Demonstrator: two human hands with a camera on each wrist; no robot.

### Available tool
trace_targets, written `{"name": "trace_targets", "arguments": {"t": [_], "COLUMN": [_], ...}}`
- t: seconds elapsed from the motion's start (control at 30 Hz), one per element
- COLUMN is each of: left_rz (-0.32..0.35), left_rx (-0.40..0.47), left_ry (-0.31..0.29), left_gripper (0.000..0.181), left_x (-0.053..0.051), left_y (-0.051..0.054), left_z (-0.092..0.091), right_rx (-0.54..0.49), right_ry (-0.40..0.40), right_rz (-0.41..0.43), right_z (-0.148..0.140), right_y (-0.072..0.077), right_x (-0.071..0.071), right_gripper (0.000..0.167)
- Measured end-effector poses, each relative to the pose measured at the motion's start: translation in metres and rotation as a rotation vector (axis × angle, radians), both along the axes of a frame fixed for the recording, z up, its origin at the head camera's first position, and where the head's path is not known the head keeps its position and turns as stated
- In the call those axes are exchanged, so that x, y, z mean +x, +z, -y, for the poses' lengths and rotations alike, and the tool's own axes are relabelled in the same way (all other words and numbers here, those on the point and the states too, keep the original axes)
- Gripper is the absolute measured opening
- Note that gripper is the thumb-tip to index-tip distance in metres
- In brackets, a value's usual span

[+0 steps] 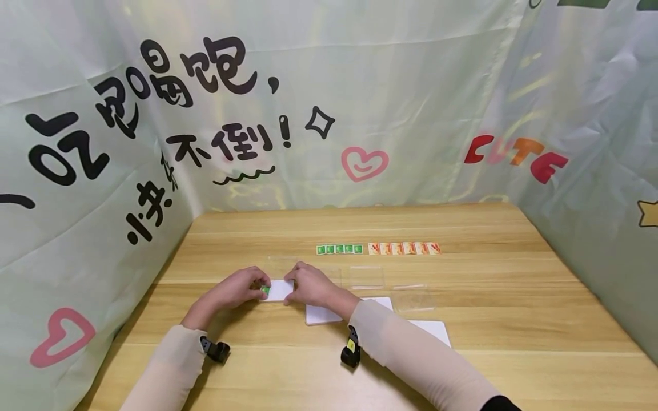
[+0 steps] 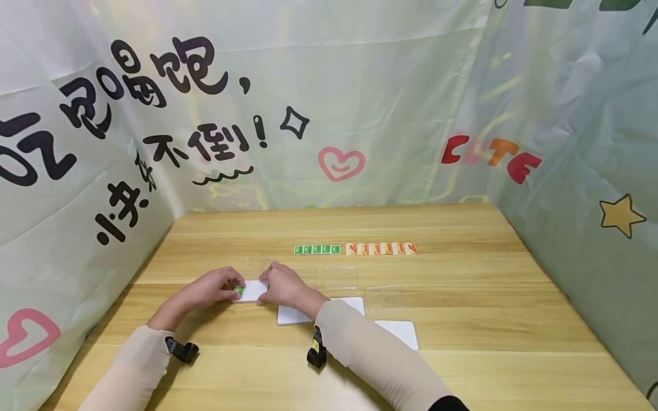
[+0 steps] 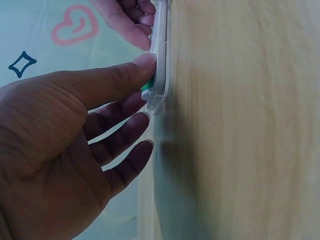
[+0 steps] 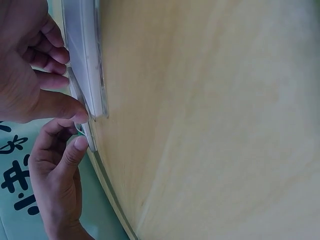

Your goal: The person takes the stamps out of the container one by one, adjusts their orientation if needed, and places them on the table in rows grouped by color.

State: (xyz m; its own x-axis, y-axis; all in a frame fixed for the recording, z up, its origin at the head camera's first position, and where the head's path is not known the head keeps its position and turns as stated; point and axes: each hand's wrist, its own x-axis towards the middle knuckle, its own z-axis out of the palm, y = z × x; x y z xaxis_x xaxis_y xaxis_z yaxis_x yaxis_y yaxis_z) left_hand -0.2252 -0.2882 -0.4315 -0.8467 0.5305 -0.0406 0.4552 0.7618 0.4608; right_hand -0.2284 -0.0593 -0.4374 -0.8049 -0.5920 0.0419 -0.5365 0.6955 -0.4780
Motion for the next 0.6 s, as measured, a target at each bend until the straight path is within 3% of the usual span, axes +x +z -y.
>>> {"name": "trace_targets", "arguments": {"t": [0.6], "left_rz": [0.029], "left_rx": [0.096], "left_ry": [0.007], "left_gripper": [0.019], "left_x": [0.0022], "left_y": [0.0035], "left_z": [-0.0021], "right_rx": [-0.008], "right_ry": [0.002], "right_rz": [-0.025], "right_z": [0.0000], "right_y": [-0.0017], "right_x": [0.0023], "right_gripper": [0.056]}}
